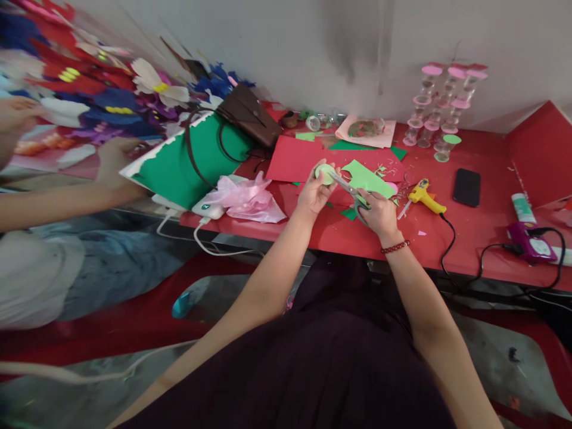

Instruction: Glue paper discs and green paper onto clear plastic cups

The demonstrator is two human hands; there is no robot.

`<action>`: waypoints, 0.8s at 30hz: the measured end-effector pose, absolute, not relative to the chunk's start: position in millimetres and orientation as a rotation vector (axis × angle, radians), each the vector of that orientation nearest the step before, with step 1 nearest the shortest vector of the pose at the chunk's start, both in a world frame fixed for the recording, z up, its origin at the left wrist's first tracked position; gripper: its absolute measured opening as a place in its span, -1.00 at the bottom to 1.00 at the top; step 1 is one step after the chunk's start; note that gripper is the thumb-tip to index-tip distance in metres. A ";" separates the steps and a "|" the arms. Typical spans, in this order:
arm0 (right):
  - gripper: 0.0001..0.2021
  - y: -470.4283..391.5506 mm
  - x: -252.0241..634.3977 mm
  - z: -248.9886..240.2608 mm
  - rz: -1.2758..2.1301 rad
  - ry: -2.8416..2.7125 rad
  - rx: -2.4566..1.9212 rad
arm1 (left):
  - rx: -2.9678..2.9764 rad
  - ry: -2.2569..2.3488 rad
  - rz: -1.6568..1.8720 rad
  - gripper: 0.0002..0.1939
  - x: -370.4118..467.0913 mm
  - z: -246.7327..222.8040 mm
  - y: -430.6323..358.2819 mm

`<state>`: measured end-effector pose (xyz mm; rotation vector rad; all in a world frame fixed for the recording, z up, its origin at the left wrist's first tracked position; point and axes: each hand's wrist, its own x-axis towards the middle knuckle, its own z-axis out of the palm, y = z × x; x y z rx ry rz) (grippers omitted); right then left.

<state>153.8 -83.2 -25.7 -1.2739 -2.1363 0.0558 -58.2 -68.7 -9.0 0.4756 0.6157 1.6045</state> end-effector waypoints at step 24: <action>-0.57 -83.5 152.9 -24.0 0.182 -2.167 -1.317 | 0.454 0.798 1.627 -0.67 -57.5 -18.3 -62.4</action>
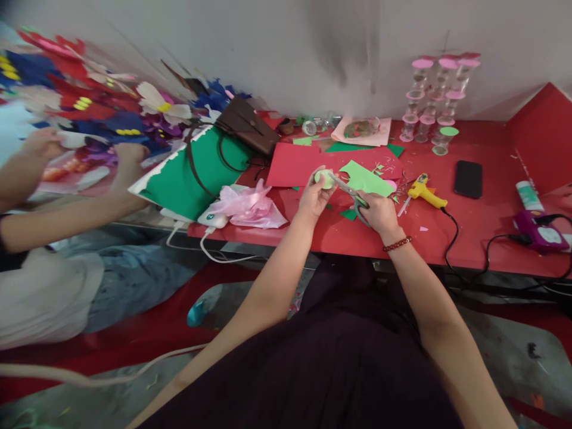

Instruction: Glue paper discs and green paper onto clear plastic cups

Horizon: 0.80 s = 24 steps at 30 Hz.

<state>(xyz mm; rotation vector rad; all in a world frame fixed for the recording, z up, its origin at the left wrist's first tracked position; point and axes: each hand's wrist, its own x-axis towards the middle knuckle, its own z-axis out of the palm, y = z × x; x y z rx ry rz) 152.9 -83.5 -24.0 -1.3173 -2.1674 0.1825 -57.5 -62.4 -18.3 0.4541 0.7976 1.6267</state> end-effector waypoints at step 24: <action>-0.54 -93.8 147.7 -14.8 0.013 -2.083 -1.410 | 0.457 0.735 1.646 -0.67 -57.2 -21.9 -60.9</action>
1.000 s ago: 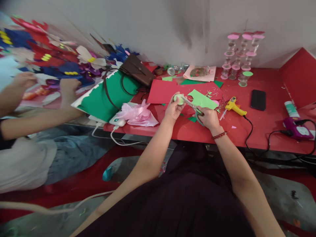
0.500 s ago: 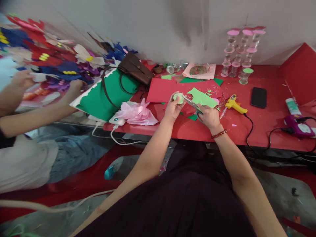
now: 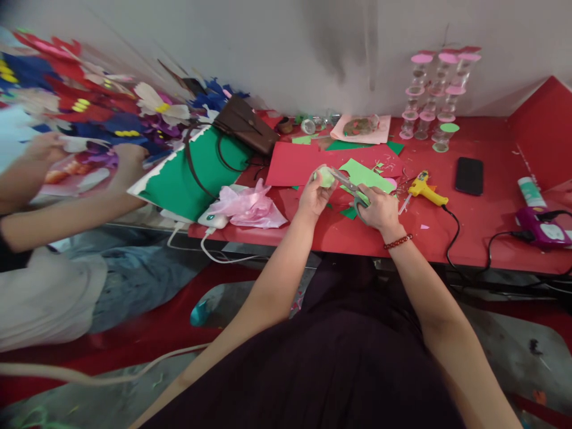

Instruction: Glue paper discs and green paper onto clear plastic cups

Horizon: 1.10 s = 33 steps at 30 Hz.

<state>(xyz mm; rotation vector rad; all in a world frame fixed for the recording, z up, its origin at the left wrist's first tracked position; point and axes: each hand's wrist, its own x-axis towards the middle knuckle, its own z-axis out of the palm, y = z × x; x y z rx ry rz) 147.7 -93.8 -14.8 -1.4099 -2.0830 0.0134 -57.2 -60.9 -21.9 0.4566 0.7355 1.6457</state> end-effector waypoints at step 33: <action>-0.55 -95.3 147.4 -14.7 0.152 -2.167 -1.399 | 0.612 0.748 1.771 -0.47 -56.4 -22.7 -61.9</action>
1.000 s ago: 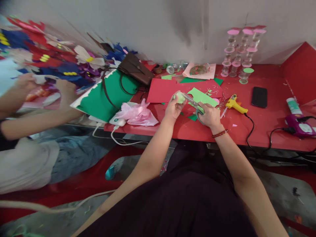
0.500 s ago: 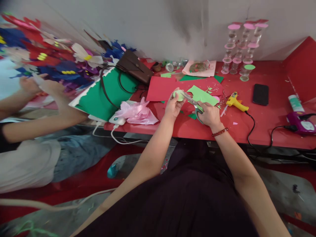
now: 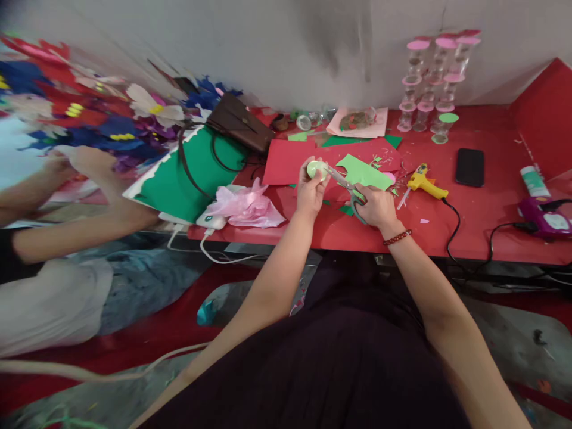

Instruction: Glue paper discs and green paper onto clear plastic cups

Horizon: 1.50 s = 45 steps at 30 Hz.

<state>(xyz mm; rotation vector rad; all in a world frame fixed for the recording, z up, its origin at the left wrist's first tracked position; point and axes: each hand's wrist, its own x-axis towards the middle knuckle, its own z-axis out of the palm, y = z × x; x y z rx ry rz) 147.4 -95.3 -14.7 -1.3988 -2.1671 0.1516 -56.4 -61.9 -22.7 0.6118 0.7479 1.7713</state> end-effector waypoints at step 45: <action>-0.50 -93.1 150.4 -21.0 0.169 -2.173 -1.397 | 1.038 0.827 1.982 -0.31 -63.3 -49.2 -45.4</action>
